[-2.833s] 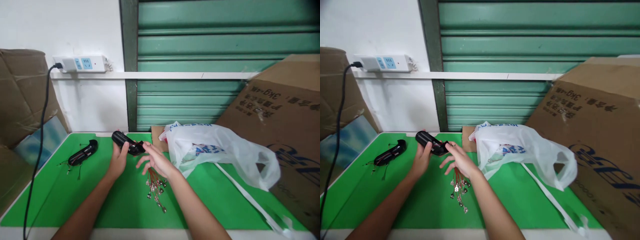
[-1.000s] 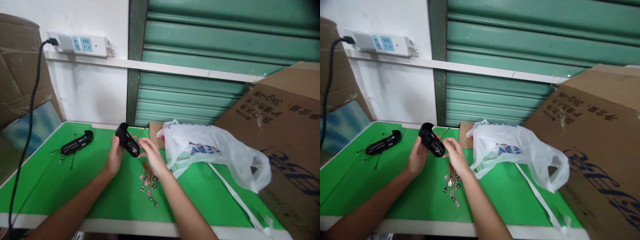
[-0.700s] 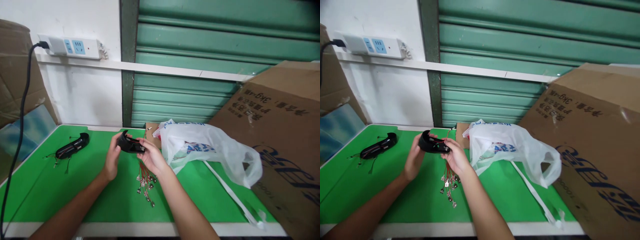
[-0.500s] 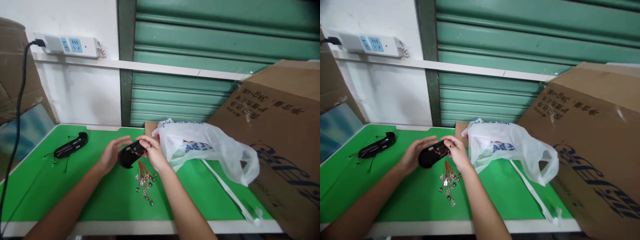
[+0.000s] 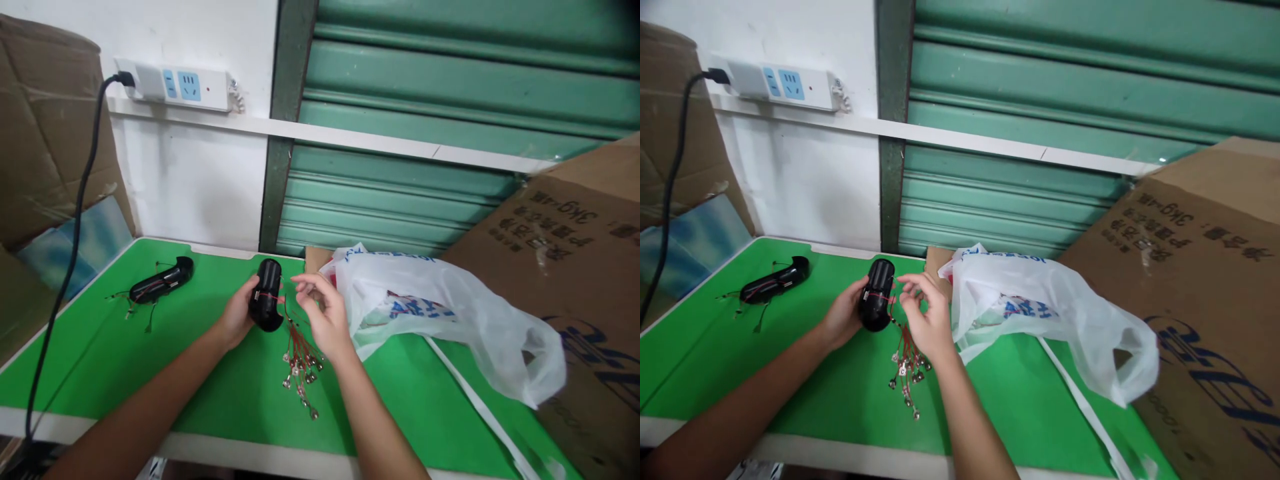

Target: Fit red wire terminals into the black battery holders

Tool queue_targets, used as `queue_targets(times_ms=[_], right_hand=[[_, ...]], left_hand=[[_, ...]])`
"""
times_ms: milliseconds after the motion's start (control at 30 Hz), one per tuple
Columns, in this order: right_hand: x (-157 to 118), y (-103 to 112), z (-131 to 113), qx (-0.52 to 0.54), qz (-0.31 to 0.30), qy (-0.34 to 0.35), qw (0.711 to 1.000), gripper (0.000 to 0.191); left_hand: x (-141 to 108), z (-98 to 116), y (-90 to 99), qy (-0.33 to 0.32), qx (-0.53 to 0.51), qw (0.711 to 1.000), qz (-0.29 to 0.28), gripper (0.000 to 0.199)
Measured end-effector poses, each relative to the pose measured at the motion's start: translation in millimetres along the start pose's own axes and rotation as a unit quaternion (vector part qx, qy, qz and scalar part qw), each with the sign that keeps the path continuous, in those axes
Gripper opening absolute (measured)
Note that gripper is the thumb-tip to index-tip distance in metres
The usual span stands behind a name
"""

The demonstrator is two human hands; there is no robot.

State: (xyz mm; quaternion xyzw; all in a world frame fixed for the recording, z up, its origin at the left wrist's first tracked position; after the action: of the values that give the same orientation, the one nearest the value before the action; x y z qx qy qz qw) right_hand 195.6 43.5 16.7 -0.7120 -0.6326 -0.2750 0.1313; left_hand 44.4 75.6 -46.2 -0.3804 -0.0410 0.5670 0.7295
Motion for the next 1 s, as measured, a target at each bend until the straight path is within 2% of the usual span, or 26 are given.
queue_targets(times_ms=[67,167,267,433,500,600,767,867,1000], right_hand=[[-2.4,-7.3,-3.5,0.030,-0.050,-0.007,0.998,0.023],[-4.5,-13.8,-5.7,0.035,-0.082,-0.011,0.996,0.023],[-4.6,-17.0,0.0,0.049,-0.073,-0.031,0.996,0.022],[-4.2,-12.2,15.5,0.101,-0.012,-0.081,0.991,0.012],[-3.3,-12.3,13.7,0.126,-0.038,-0.064,0.989,0.009],[-2.2,-13.6,8.8,0.156,-0.081,-0.032,0.984,0.022],[-3.1,-10.9,27.9,0.115,0.037,-0.121,0.985,0.021],[-5.3,-17.8,36.0,0.100,0.064,-0.147,0.982,0.030],[-7.8,-19.0,38.3,0.090,0.091,-0.150,0.980,0.028]], left_hand=[[-1.0,3.8,1.6,-0.019,-0.012,1.000,0.019,0.038],[-2.8,8.7,3.2,-0.039,-0.032,0.998,0.037,0.039],[-4.5,14.5,5.2,-0.064,-0.059,0.995,0.055,0.039],[-5.5,20.3,6.4,-0.100,-0.068,0.991,0.050,0.039],[-5.5,19.6,6.3,-0.101,-0.058,0.992,0.043,0.043],[-6.2,18.7,4.1,-0.115,-0.024,0.993,0.026,0.047],[-7.6,14.3,-4.3,-0.158,0.091,0.983,-0.008,0.049],[-7.7,12.9,-5.7,-0.197,0.138,0.971,-0.006,0.046],[-5.4,10.4,-4.2,-0.220,0.167,0.961,0.000,0.043]])
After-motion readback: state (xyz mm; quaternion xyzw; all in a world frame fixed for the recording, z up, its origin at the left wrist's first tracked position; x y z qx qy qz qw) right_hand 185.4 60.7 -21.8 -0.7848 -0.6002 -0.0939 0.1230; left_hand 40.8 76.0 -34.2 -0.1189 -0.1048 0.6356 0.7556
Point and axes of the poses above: each hand's wrist, its own x-axis towards the middle knuckle, its own y-axis out of the back of the hand, z = x × y, the point moved 7 cm from there along x, towards the middle knuckle, and after that the axes turned 4 degrees about y, right-handed, at the moved point
